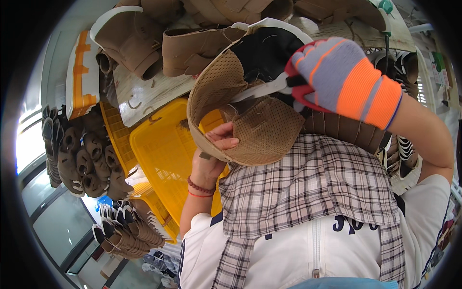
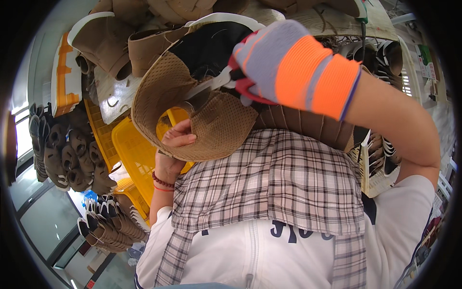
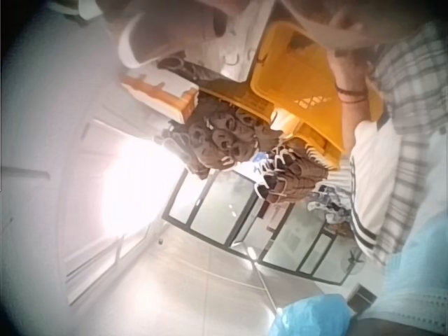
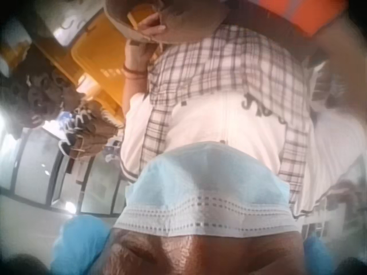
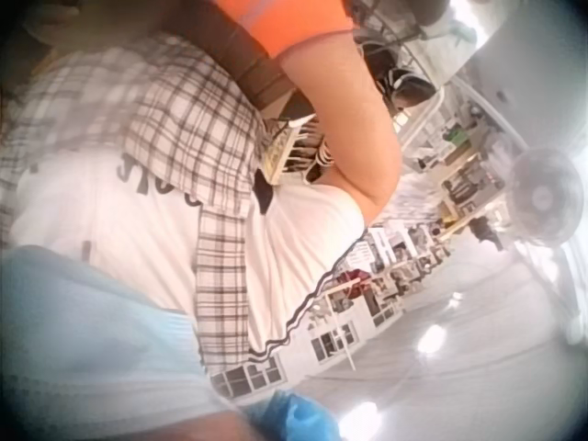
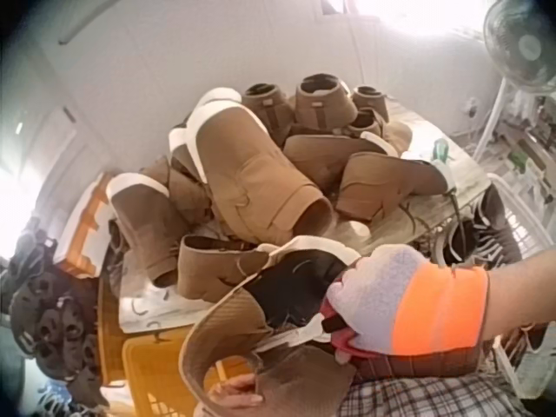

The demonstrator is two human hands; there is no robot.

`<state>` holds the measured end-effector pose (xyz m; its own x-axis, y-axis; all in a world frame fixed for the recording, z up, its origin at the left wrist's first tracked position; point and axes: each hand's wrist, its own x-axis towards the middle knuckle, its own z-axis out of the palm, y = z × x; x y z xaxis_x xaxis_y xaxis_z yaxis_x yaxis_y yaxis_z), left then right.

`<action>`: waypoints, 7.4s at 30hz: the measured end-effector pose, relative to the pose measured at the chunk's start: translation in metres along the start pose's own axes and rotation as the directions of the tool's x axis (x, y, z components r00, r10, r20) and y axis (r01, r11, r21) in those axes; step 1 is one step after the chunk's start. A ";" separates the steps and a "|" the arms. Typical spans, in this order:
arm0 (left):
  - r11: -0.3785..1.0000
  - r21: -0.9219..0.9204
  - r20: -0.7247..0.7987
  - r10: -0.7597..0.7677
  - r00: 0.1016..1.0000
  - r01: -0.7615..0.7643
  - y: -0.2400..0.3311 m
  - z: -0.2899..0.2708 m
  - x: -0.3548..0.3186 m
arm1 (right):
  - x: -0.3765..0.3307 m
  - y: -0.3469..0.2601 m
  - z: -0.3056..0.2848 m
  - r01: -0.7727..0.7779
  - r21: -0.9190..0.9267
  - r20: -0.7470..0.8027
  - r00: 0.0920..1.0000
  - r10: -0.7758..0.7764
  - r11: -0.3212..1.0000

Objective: The person uses shears to trim excess fabric and threads from the interior of brown shoe uppers. They handle the uppers one at a time, cutting along the edges and removing loose material, then placing the finished pieces into a yellow bin.

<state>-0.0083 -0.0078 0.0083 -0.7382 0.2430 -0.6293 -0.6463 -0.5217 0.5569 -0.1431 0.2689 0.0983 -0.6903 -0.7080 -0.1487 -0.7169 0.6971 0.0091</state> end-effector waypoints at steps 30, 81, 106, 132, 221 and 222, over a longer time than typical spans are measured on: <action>0.997 -0.063 0.024 0.046 0.999 -0.044 -0.004 -0.002 -0.001 | 0.019 -0.019 -0.008 0.071 0.115 0.430 0.896 -0.114 0.991; 0.778 0.008 -0.014 0.629 0.778 -0.629 0.024 -0.019 0.035 | -0.002 0.031 -0.033 -0.040 0.407 0.198 0.979 -0.046 0.912; -0.423 0.246 0.966 0.031 0.258 -0.872 -0.029 0.286 0.141 | -0.230 0.004 -0.011 -0.357 0.895 -0.142 0.339 0.930 0.267; 0.281 0.570 0.781 0.106 0.615 -0.772 -0.006 0.220 0.129 | -0.159 0.029 0.171 0.196 0.976 0.016 0.370 0.929 -0.096; 0.984 -0.056 0.295 0.180 0.938 -0.171 -0.031 0.020 0.040 | -0.209 0.042 0.117 0.206 0.892 -0.015 0.903 0.429 -0.403; 0.982 -0.027 0.311 0.185 0.932 -0.186 -0.029 0.023 0.037 | -0.211 0.045 0.129 0.208 0.886 0.001 0.893 0.451 -0.415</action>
<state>-0.0214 0.0353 -0.0185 -0.8679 0.3841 -0.3150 -0.4922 -0.5798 0.6493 -0.0168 0.4641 0.0025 -0.9392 -0.3177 -0.1298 0.2398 -0.3370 -0.9105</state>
